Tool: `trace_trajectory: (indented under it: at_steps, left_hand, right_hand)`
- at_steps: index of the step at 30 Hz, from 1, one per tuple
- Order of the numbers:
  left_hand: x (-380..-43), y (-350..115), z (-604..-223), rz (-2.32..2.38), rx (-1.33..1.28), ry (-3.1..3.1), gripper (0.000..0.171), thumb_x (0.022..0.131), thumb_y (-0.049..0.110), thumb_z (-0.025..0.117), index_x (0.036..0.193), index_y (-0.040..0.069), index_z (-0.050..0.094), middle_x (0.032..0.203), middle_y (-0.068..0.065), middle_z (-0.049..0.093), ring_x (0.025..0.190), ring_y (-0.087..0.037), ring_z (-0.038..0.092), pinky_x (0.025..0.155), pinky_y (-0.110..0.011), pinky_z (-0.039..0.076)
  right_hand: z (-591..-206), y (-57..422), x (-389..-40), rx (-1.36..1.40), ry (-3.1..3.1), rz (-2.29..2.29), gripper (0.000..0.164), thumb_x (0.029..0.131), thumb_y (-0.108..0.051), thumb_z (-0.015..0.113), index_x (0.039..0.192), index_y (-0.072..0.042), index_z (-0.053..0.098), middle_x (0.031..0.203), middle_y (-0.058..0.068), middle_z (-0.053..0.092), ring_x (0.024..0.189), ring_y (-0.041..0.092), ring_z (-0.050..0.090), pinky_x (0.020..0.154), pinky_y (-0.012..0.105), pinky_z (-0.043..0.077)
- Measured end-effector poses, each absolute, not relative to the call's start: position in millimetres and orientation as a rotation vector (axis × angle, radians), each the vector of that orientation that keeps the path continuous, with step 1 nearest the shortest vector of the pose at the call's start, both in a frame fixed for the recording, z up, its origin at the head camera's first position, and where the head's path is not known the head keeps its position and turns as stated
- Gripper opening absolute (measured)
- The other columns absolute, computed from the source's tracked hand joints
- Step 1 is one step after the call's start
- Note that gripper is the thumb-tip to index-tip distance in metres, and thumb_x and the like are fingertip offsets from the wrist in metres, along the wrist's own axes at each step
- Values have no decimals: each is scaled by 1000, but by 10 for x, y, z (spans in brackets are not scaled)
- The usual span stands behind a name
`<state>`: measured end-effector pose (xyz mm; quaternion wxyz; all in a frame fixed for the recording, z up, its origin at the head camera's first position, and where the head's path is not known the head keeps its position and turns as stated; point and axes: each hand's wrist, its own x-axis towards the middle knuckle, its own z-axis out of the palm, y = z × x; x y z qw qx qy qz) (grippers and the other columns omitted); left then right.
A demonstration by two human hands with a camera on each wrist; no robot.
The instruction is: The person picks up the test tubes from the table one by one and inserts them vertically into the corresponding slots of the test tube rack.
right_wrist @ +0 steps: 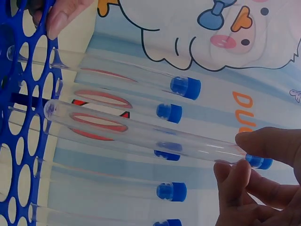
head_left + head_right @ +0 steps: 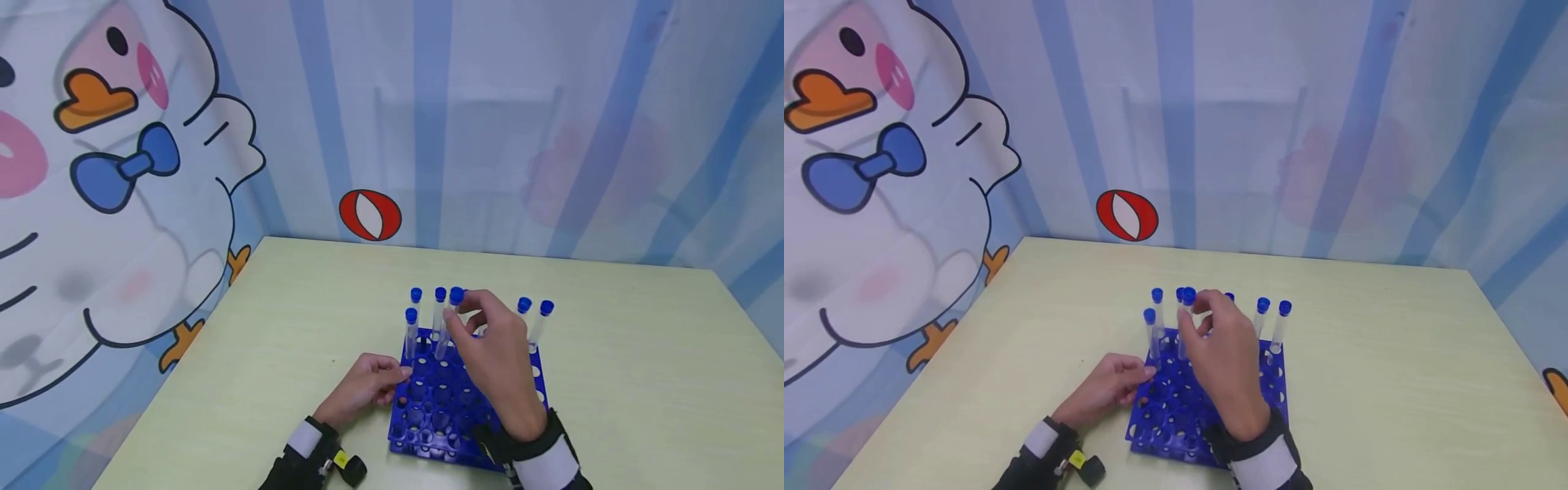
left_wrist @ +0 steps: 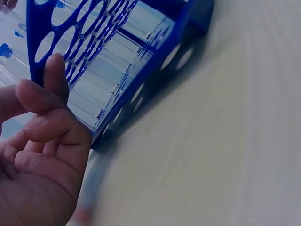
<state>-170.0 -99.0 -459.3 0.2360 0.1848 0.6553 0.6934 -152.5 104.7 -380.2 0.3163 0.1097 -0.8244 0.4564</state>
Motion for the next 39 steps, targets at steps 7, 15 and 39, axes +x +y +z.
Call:
trace_trajectory:
  at_steps: [7, 15, 39]
  left_hand:
    - [-1759, -1001, -4718, 1911, 481, 1794, 29, 81, 22, 54, 70, -4, 52, 50, -6, 41, 42, -15, 42, 42, -22, 38]
    - [-1760, -993, -4718, 1918, 492, 1783, 29, 81, 23, 55, 72, -5, 52, 51, -6, 42, 44, -16, 45, 39, -21, 35]
    - [-1668, -989, -4515, 1895, 490, 1798, 29, 83, 18, 52, 73, -8, 52, 51, -6, 41, 44, -15, 42, 41, -21, 35]
  right_hand:
    - [-3506, 880, -1342, 246, -2251, 1143, 22, 76, -31, 59, 85, -12, 55, 75, -5, 55, 56, 6, 47, 37, 23, 38]
    - [-3563, 880, -1369, 247, -2212, 1135, 23, 76, -31, 60, 87, -12, 56, 76, -2, 55, 55, 7, 47, 37, 23, 36]
    - [-3635, 803, -1399, 143, -2602, 1026, 20, 76, -25, 61, 90, -12, 56, 76, -2, 55, 55, 10, 46, 42, 20, 38]
